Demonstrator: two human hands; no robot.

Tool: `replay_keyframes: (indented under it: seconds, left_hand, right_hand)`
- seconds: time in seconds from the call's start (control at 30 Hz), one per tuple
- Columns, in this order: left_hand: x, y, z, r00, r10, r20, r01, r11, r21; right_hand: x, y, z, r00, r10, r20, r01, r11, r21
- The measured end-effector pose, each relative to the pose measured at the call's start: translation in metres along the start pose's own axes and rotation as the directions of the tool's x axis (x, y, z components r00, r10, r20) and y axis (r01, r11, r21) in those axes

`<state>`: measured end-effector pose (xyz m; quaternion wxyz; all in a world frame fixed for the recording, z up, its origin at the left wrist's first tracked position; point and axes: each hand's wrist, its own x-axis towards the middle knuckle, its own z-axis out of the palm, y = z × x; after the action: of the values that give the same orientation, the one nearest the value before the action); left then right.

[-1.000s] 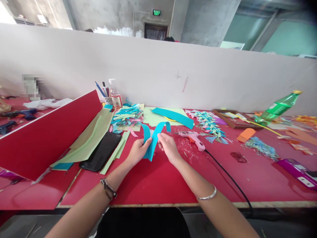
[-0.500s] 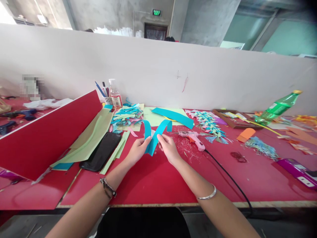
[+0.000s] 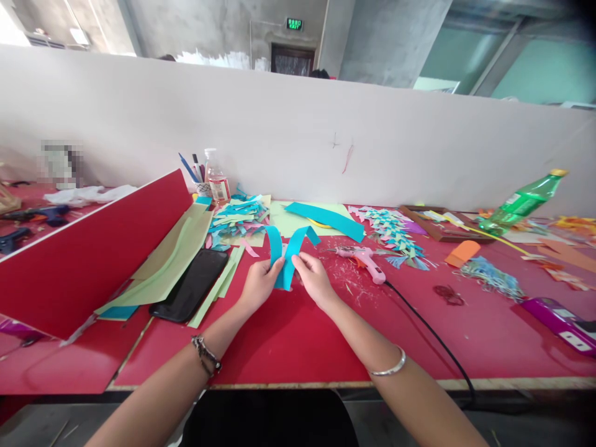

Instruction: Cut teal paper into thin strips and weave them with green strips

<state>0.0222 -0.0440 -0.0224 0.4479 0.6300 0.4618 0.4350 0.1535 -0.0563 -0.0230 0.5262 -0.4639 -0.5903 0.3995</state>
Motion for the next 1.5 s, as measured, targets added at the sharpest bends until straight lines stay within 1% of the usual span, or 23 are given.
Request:
replay_keyframes:
  seconds: [0.13,0.43,0.53,0.63,0.73,0.83,0.93,1.0,1.03,1.07,1.1,1.13,1.17,1.2,1.23,1.27,1.3,1.33,1.37,1.43,1.5]
  left_hand:
    - [-0.001,0.001,0.001,1.000,0.010,-0.018,-0.010,1.000,0.004]
    - [-0.001,0.000,0.003,1.000,0.009,-0.013,-0.010,0.999,-0.042]
    - [0.000,0.000,0.001,1.000,-0.002,-0.027,0.000,0.997,-0.082]
    - [0.001,0.002,-0.003,0.998,-0.039,-0.043,0.031,0.983,-0.183]
    - [0.001,0.006,-0.006,0.997,-0.073,-0.020,0.063,0.949,-0.307]
    - [0.001,0.008,-0.006,0.999,-0.034,-0.019,0.026,0.943,-0.331]
    - [0.001,0.007,-0.006,0.998,0.000,-0.071,-0.023,0.945,-0.326]
    - [0.002,0.006,-0.007,0.995,0.007,-0.101,-0.040,0.942,-0.332]
    - [0.002,0.005,-0.008,0.994,0.012,-0.109,-0.048,0.940,-0.337]
    - [0.003,0.004,-0.009,0.993,0.021,-0.116,-0.059,0.940,-0.337]
    - [0.003,0.003,-0.010,0.991,0.033,-0.126,-0.074,0.940,-0.334]
    - [0.004,0.003,-0.010,0.989,0.048,-0.137,-0.091,0.940,-0.329]
    - [0.004,0.003,-0.011,0.987,0.061,-0.151,-0.107,0.941,-0.322]
    - [0.005,0.004,-0.012,0.983,0.072,-0.168,-0.123,0.941,-0.315]
    - [0.005,0.005,-0.013,0.979,0.080,-0.186,-0.135,0.942,-0.308]
    - [0.006,0.005,-0.013,0.977,0.086,-0.197,-0.144,0.942,-0.302]
    - [0.007,0.006,-0.014,0.975,0.094,-0.201,-0.152,0.943,-0.296]
    - [0.008,0.007,-0.014,0.975,0.104,-0.197,-0.159,0.944,-0.290]
    - [0.008,0.008,-0.015,0.976,0.116,-0.186,-0.166,0.945,-0.283]
    - [0.011,0.010,-0.017,0.979,0.143,-0.148,-0.178,0.948,-0.263]
    - [0.013,0.015,-0.021,0.979,0.167,-0.116,-0.191,0.951,-0.243]
  right_hand:
    - [0.000,-0.001,0.002,0.999,0.010,0.035,-0.009,1.000,-0.023]
    - [0.001,0.000,0.002,1.000,-0.011,0.002,0.011,0.995,-0.097]
    - [0.002,0.002,0.001,0.999,-0.025,-0.042,0.021,0.995,-0.100]
    - [0.003,0.003,-0.002,0.994,-0.036,-0.102,0.026,0.995,-0.097]
    - [0.004,0.004,-0.005,0.989,-0.051,-0.137,0.037,0.994,-0.099]
    - [0.006,0.003,-0.007,0.988,-0.098,-0.119,0.086,0.991,-0.105]
    - [0.012,-0.002,-0.010,0.983,-0.161,-0.093,0.149,0.981,-0.120]
    - [0.014,-0.011,-0.013,0.971,-0.212,-0.112,0.190,0.965,-0.182]
    - [0.013,-0.018,-0.015,0.960,-0.254,-0.119,0.219,0.943,-0.251]
    - [0.011,-0.025,-0.018,0.944,-0.312,-0.111,0.258,0.902,-0.346]
    - [0.008,-0.033,-0.021,0.919,-0.385,-0.079,0.308,0.830,-0.465]
    - [0.002,-0.040,-0.024,0.890,-0.456,-0.003,0.367,0.719,-0.590]
    - [-0.004,-0.045,-0.027,0.848,-0.521,0.098,0.433,0.575,-0.694]
    - [-0.011,-0.048,-0.031,0.800,-0.556,0.226,0.502,0.413,-0.760]
    - [-0.018,-0.049,-0.035,0.756,-0.551,0.353,0.556,0.257,-0.790]
    - [-0.025,-0.048,-0.039,0.720,-0.516,0.463,0.597,0.122,-0.793]
    - [-0.031,-0.045,-0.044,0.702,-0.454,0.549,0.624,0.020,-0.781]
    - [-0.036,-0.040,-0.049,0.701,-0.389,0.598,0.632,-0.048,-0.773]
    - [-0.039,-0.035,-0.054,0.717,-0.326,0.616,0.627,-0.084,-0.775]
    - [-0.043,-0.024,-0.066,0.773,-0.220,0.595,0.587,-0.106,-0.803]
    - [-0.044,-0.014,-0.076,0.824,-0.163,0.543,0.533,-0.106,-0.840]
